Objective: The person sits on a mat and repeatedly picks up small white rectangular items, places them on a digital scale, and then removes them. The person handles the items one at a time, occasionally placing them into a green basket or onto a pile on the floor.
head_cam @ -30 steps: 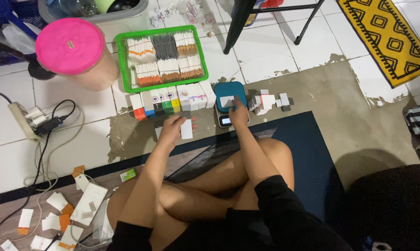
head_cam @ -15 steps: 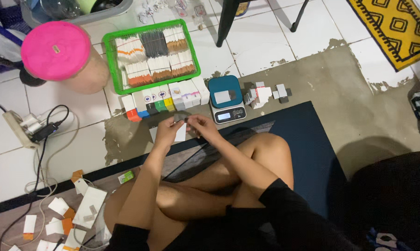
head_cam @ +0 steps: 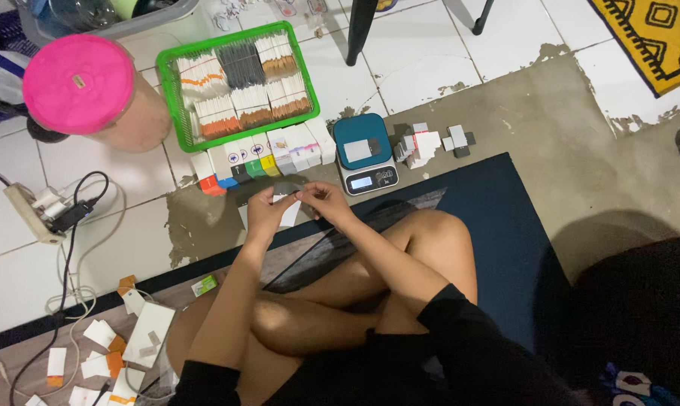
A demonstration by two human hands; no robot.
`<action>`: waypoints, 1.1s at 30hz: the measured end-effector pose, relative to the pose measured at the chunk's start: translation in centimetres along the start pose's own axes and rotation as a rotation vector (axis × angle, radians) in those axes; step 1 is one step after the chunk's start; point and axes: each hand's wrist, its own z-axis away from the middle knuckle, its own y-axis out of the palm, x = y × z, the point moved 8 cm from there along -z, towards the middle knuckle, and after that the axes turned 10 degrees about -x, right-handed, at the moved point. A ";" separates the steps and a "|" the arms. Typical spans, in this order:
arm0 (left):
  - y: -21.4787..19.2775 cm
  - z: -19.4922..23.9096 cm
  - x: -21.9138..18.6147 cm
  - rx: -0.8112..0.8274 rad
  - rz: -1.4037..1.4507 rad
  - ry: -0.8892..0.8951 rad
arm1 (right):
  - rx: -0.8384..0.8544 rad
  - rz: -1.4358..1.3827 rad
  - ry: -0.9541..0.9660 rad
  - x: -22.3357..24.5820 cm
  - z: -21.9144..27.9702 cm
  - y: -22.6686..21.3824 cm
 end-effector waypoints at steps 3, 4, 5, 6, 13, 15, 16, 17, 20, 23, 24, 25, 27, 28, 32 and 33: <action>-0.2 0.4 -0.5 -0.020 0.022 -0.020 | -0.027 -0.004 0.010 -0.3 -0.2 -0.3; -0.2 0.2 -0.2 -0.020 0.036 -0.019 | -0.028 0.001 0.021 -0.2 -0.3 -0.3; -0.2 0.0 0.1 -0.020 0.049 -0.017 | -0.029 0.007 0.032 -0.1 -0.3 -0.4; -0.6 -1.0 1.6 -0.021 0.049 -0.017 | -0.028 0.007 0.032 -0.3 -0.4 -0.5; 0.3 -1.6 4.2 0.012 -0.057 -0.040 | -0.060 0.026 -0.067 -1.1 -2.0 -1.9; 0.1 -1.2 3.6 -0.005 -0.071 -0.058 | -0.068 0.042 -0.089 -1.2 -2.4 -2.2; 0.0 -0.7 2.7 -0.017 -0.084 -0.063 | -0.078 0.083 -0.120 -0.9 -2.6 -2.2; -0.2 -0.3 1.8 -0.030 -0.097 -0.068 | -0.088 0.123 -0.150 -0.7 -2.8 -2.2; -0.4 0.9 -0.1 -0.049 -0.019 -0.080 | -0.059 0.062 -0.096 -0.9 -2.6 -2.4; -0.3 -1.0 2.6 -0.057 0.046 -0.043 | -0.033 0.014 -0.041 -0.5 -1.9 -1.7; -0.5 -0.6 2.0 -0.058 0.046 -0.044 | -0.033 0.014 -0.041 0.0 -1.5 -1.5; -0.7 -0.3 1.3 -0.066 0.055 -0.042 | -0.036 -0.002 -0.036 0.5 -1.1 -1.4; -0.9 0.0 0.8 -0.075 0.063 -0.041 | -0.040 -0.019 -0.031 1.2 -0.6 -1.2; -0.9 -0.1 0.9 -0.072 0.068 -0.027 | -0.026 -0.020 -0.036 1.5 -0.4 -1.0; -0.8 1.2 -1.2 -0.075 0.099 -0.029 | -0.016 -0.015 -0.018 1.2 -0.5 -1.0; -0.7 0.4 0.1 -0.072 0.098 -0.030 | -0.019 -0.016 -0.017 0.6 -0.8 -1.1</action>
